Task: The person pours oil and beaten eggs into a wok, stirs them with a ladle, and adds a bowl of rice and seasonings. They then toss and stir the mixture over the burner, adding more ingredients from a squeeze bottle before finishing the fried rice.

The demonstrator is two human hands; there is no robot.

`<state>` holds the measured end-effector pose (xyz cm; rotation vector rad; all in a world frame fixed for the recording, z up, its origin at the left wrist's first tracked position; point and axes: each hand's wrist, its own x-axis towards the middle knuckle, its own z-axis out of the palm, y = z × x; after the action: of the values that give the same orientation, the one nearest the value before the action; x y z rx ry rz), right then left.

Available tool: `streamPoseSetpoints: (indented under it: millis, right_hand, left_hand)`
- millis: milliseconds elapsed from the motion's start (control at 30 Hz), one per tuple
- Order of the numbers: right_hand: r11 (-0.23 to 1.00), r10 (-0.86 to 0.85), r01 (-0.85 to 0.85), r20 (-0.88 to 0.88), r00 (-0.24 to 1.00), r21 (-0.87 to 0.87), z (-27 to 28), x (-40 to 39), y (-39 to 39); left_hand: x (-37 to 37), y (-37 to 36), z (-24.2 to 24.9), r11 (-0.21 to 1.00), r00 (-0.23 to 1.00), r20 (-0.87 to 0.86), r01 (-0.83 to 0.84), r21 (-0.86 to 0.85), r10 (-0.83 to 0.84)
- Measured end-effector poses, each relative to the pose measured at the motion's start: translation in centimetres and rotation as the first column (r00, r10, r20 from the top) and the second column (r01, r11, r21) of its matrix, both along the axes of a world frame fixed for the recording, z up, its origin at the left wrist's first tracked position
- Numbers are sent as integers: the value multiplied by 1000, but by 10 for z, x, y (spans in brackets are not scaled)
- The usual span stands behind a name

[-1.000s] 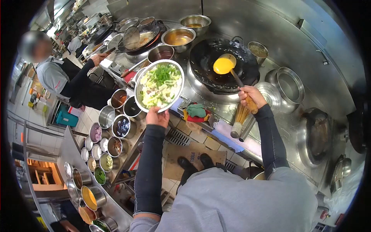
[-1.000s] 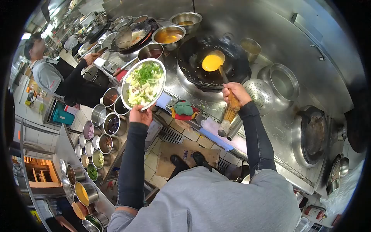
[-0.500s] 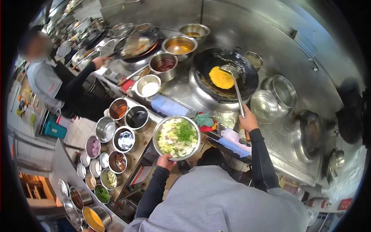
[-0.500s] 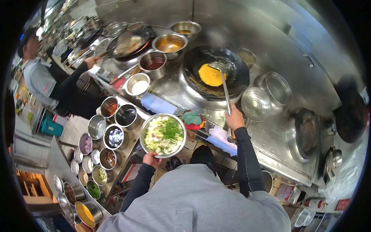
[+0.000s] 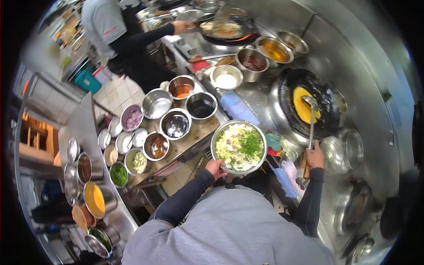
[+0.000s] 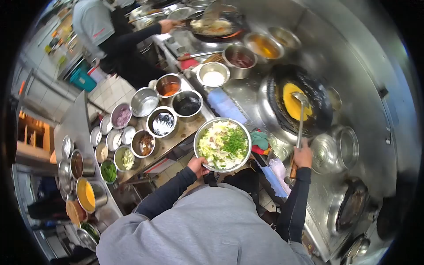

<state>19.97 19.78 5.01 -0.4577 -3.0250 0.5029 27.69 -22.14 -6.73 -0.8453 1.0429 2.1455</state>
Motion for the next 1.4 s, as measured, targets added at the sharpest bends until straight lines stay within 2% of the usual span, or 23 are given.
streamPoseSetpoints:
  millis: [33, 67, 100, 167, 233, 300, 400, 433, 500, 567, 633, 700, 767, 833, 900, 1033, 1167, 1233, 1267, 1300, 1333, 1367, 1400]
  right_hand:
    - [998, 3, -2, -28, 1000, 57, 0, -5, 5]
    - [999, 31, -29, -136, 990, 16, -1, -9, 14]
    - [998, 52, -60, -240, 969, -26, 7, -12, 8]
    - [970, 51, -116, -291, 955, -213, 44, -7, -17]
    - [752, 37, -274, -376, 926, -599, 55, -9, -43]
    - [498, 108, -304, -290, 951, -812, 78, -3, -91]
    - [189, 285, -253, -194, 939, -949, 43, -18, -128]
    - [231, 327, -179, -97, 940, -956, 24, -27, -136]
    - [26, 421, -99, -79, 904, -995, -9, -39, -164]
    - [29, 518, -84, -57, 854, -996, -15, -45, -208]
    - [24, 634, -73, -41, 772, -997, -4, -45, -261]
    - [-1, 764, -221, -143, 629, -975, 6, -37, -316]
    - [43, 845, -363, -161, 511, -931, 20, -22, -373]
    - [11, 921, -477, -177, 348, -879, 4, -21, -434]
    - [-41, 954, -707, -238, 182, -706, -6, -25, -499]
    - [140, 958, -909, -180, 225, -393, -54, -43, -623]
    - [337, 930, -933, -108, 351, -130, -92, -44, -698]
    - [302, 953, -900, 91, 288, -313, -123, -55, -730]
    - [222, 968, -960, -78, 238, -171, -125, -47, -742]
    - [217, 970, -961, -74, 232, -173, -115, -31, -750]
    - [189, 959, -853, -96, 267, -486, -105, -16, -757]
    - [134, 945, -653, -101, 310, -745, -99, -3, -765]
    - [75, 938, -687, -182, 294, -722, -98, 10, -771]
  left_hand:
    - [1, 0, 1, 1000, 1000, -3, -21, -6, 21]
    - [3, 0, 1, 999, 999, 1, -33, 1, 33]
    - [5, -1, 1, 999, 999, 6, -45, 8, 45]
    - [12, -3, 10, 997, 998, -12, -69, -22, 69]
    - [22, -6, 13, 991, 992, -12, -128, -37, 128]
    - [38, -11, 12, 976, 976, -8, -216, -22, 216]
    - [74, -14, 21, 924, 924, -19, -382, 13, 382]
    - [89, -15, 39, 894, 894, -21, -448, -14, 447]
    - [121, -22, 47, 855, 860, -8, -508, -100, 510]
    - [154, -29, 56, 731, 732, 82, -653, -200, 676]
    - [187, -35, 54, 611, 621, 51, -748, -258, 782]
    - [217, -43, 55, 512, 515, 46, -832, -214, 856]
    - [246, -54, 45, 406, 415, -16, -897, -173, 910]
    - [266, -62, 39, 330, 345, -61, -928, -172, 937]
    - [276, -73, 35, 231, 258, -127, -953, -195, 958]
    - [297, -101, 31, 155, 174, -145, -979, -134, 974]
    - [318, -136, 19, 234, 246, -99, -965, -120, 964]
    - [315, -152, 42, 258, 272, -86, -956, -141, 959]
    - [315, -159, 48, 253, 259, -74, -965, -72, 963]
    - [316, -167, 54, 248, 253, -70, -966, -74, 965]
    - [315, -173, 60, 260, 264, -60, -963, -67, 963]
    - [313, -179, 62, 275, 278, -49, -960, -60, 959]
    - [315, -183, 59, 292, 295, -65, -955, -48, 953]
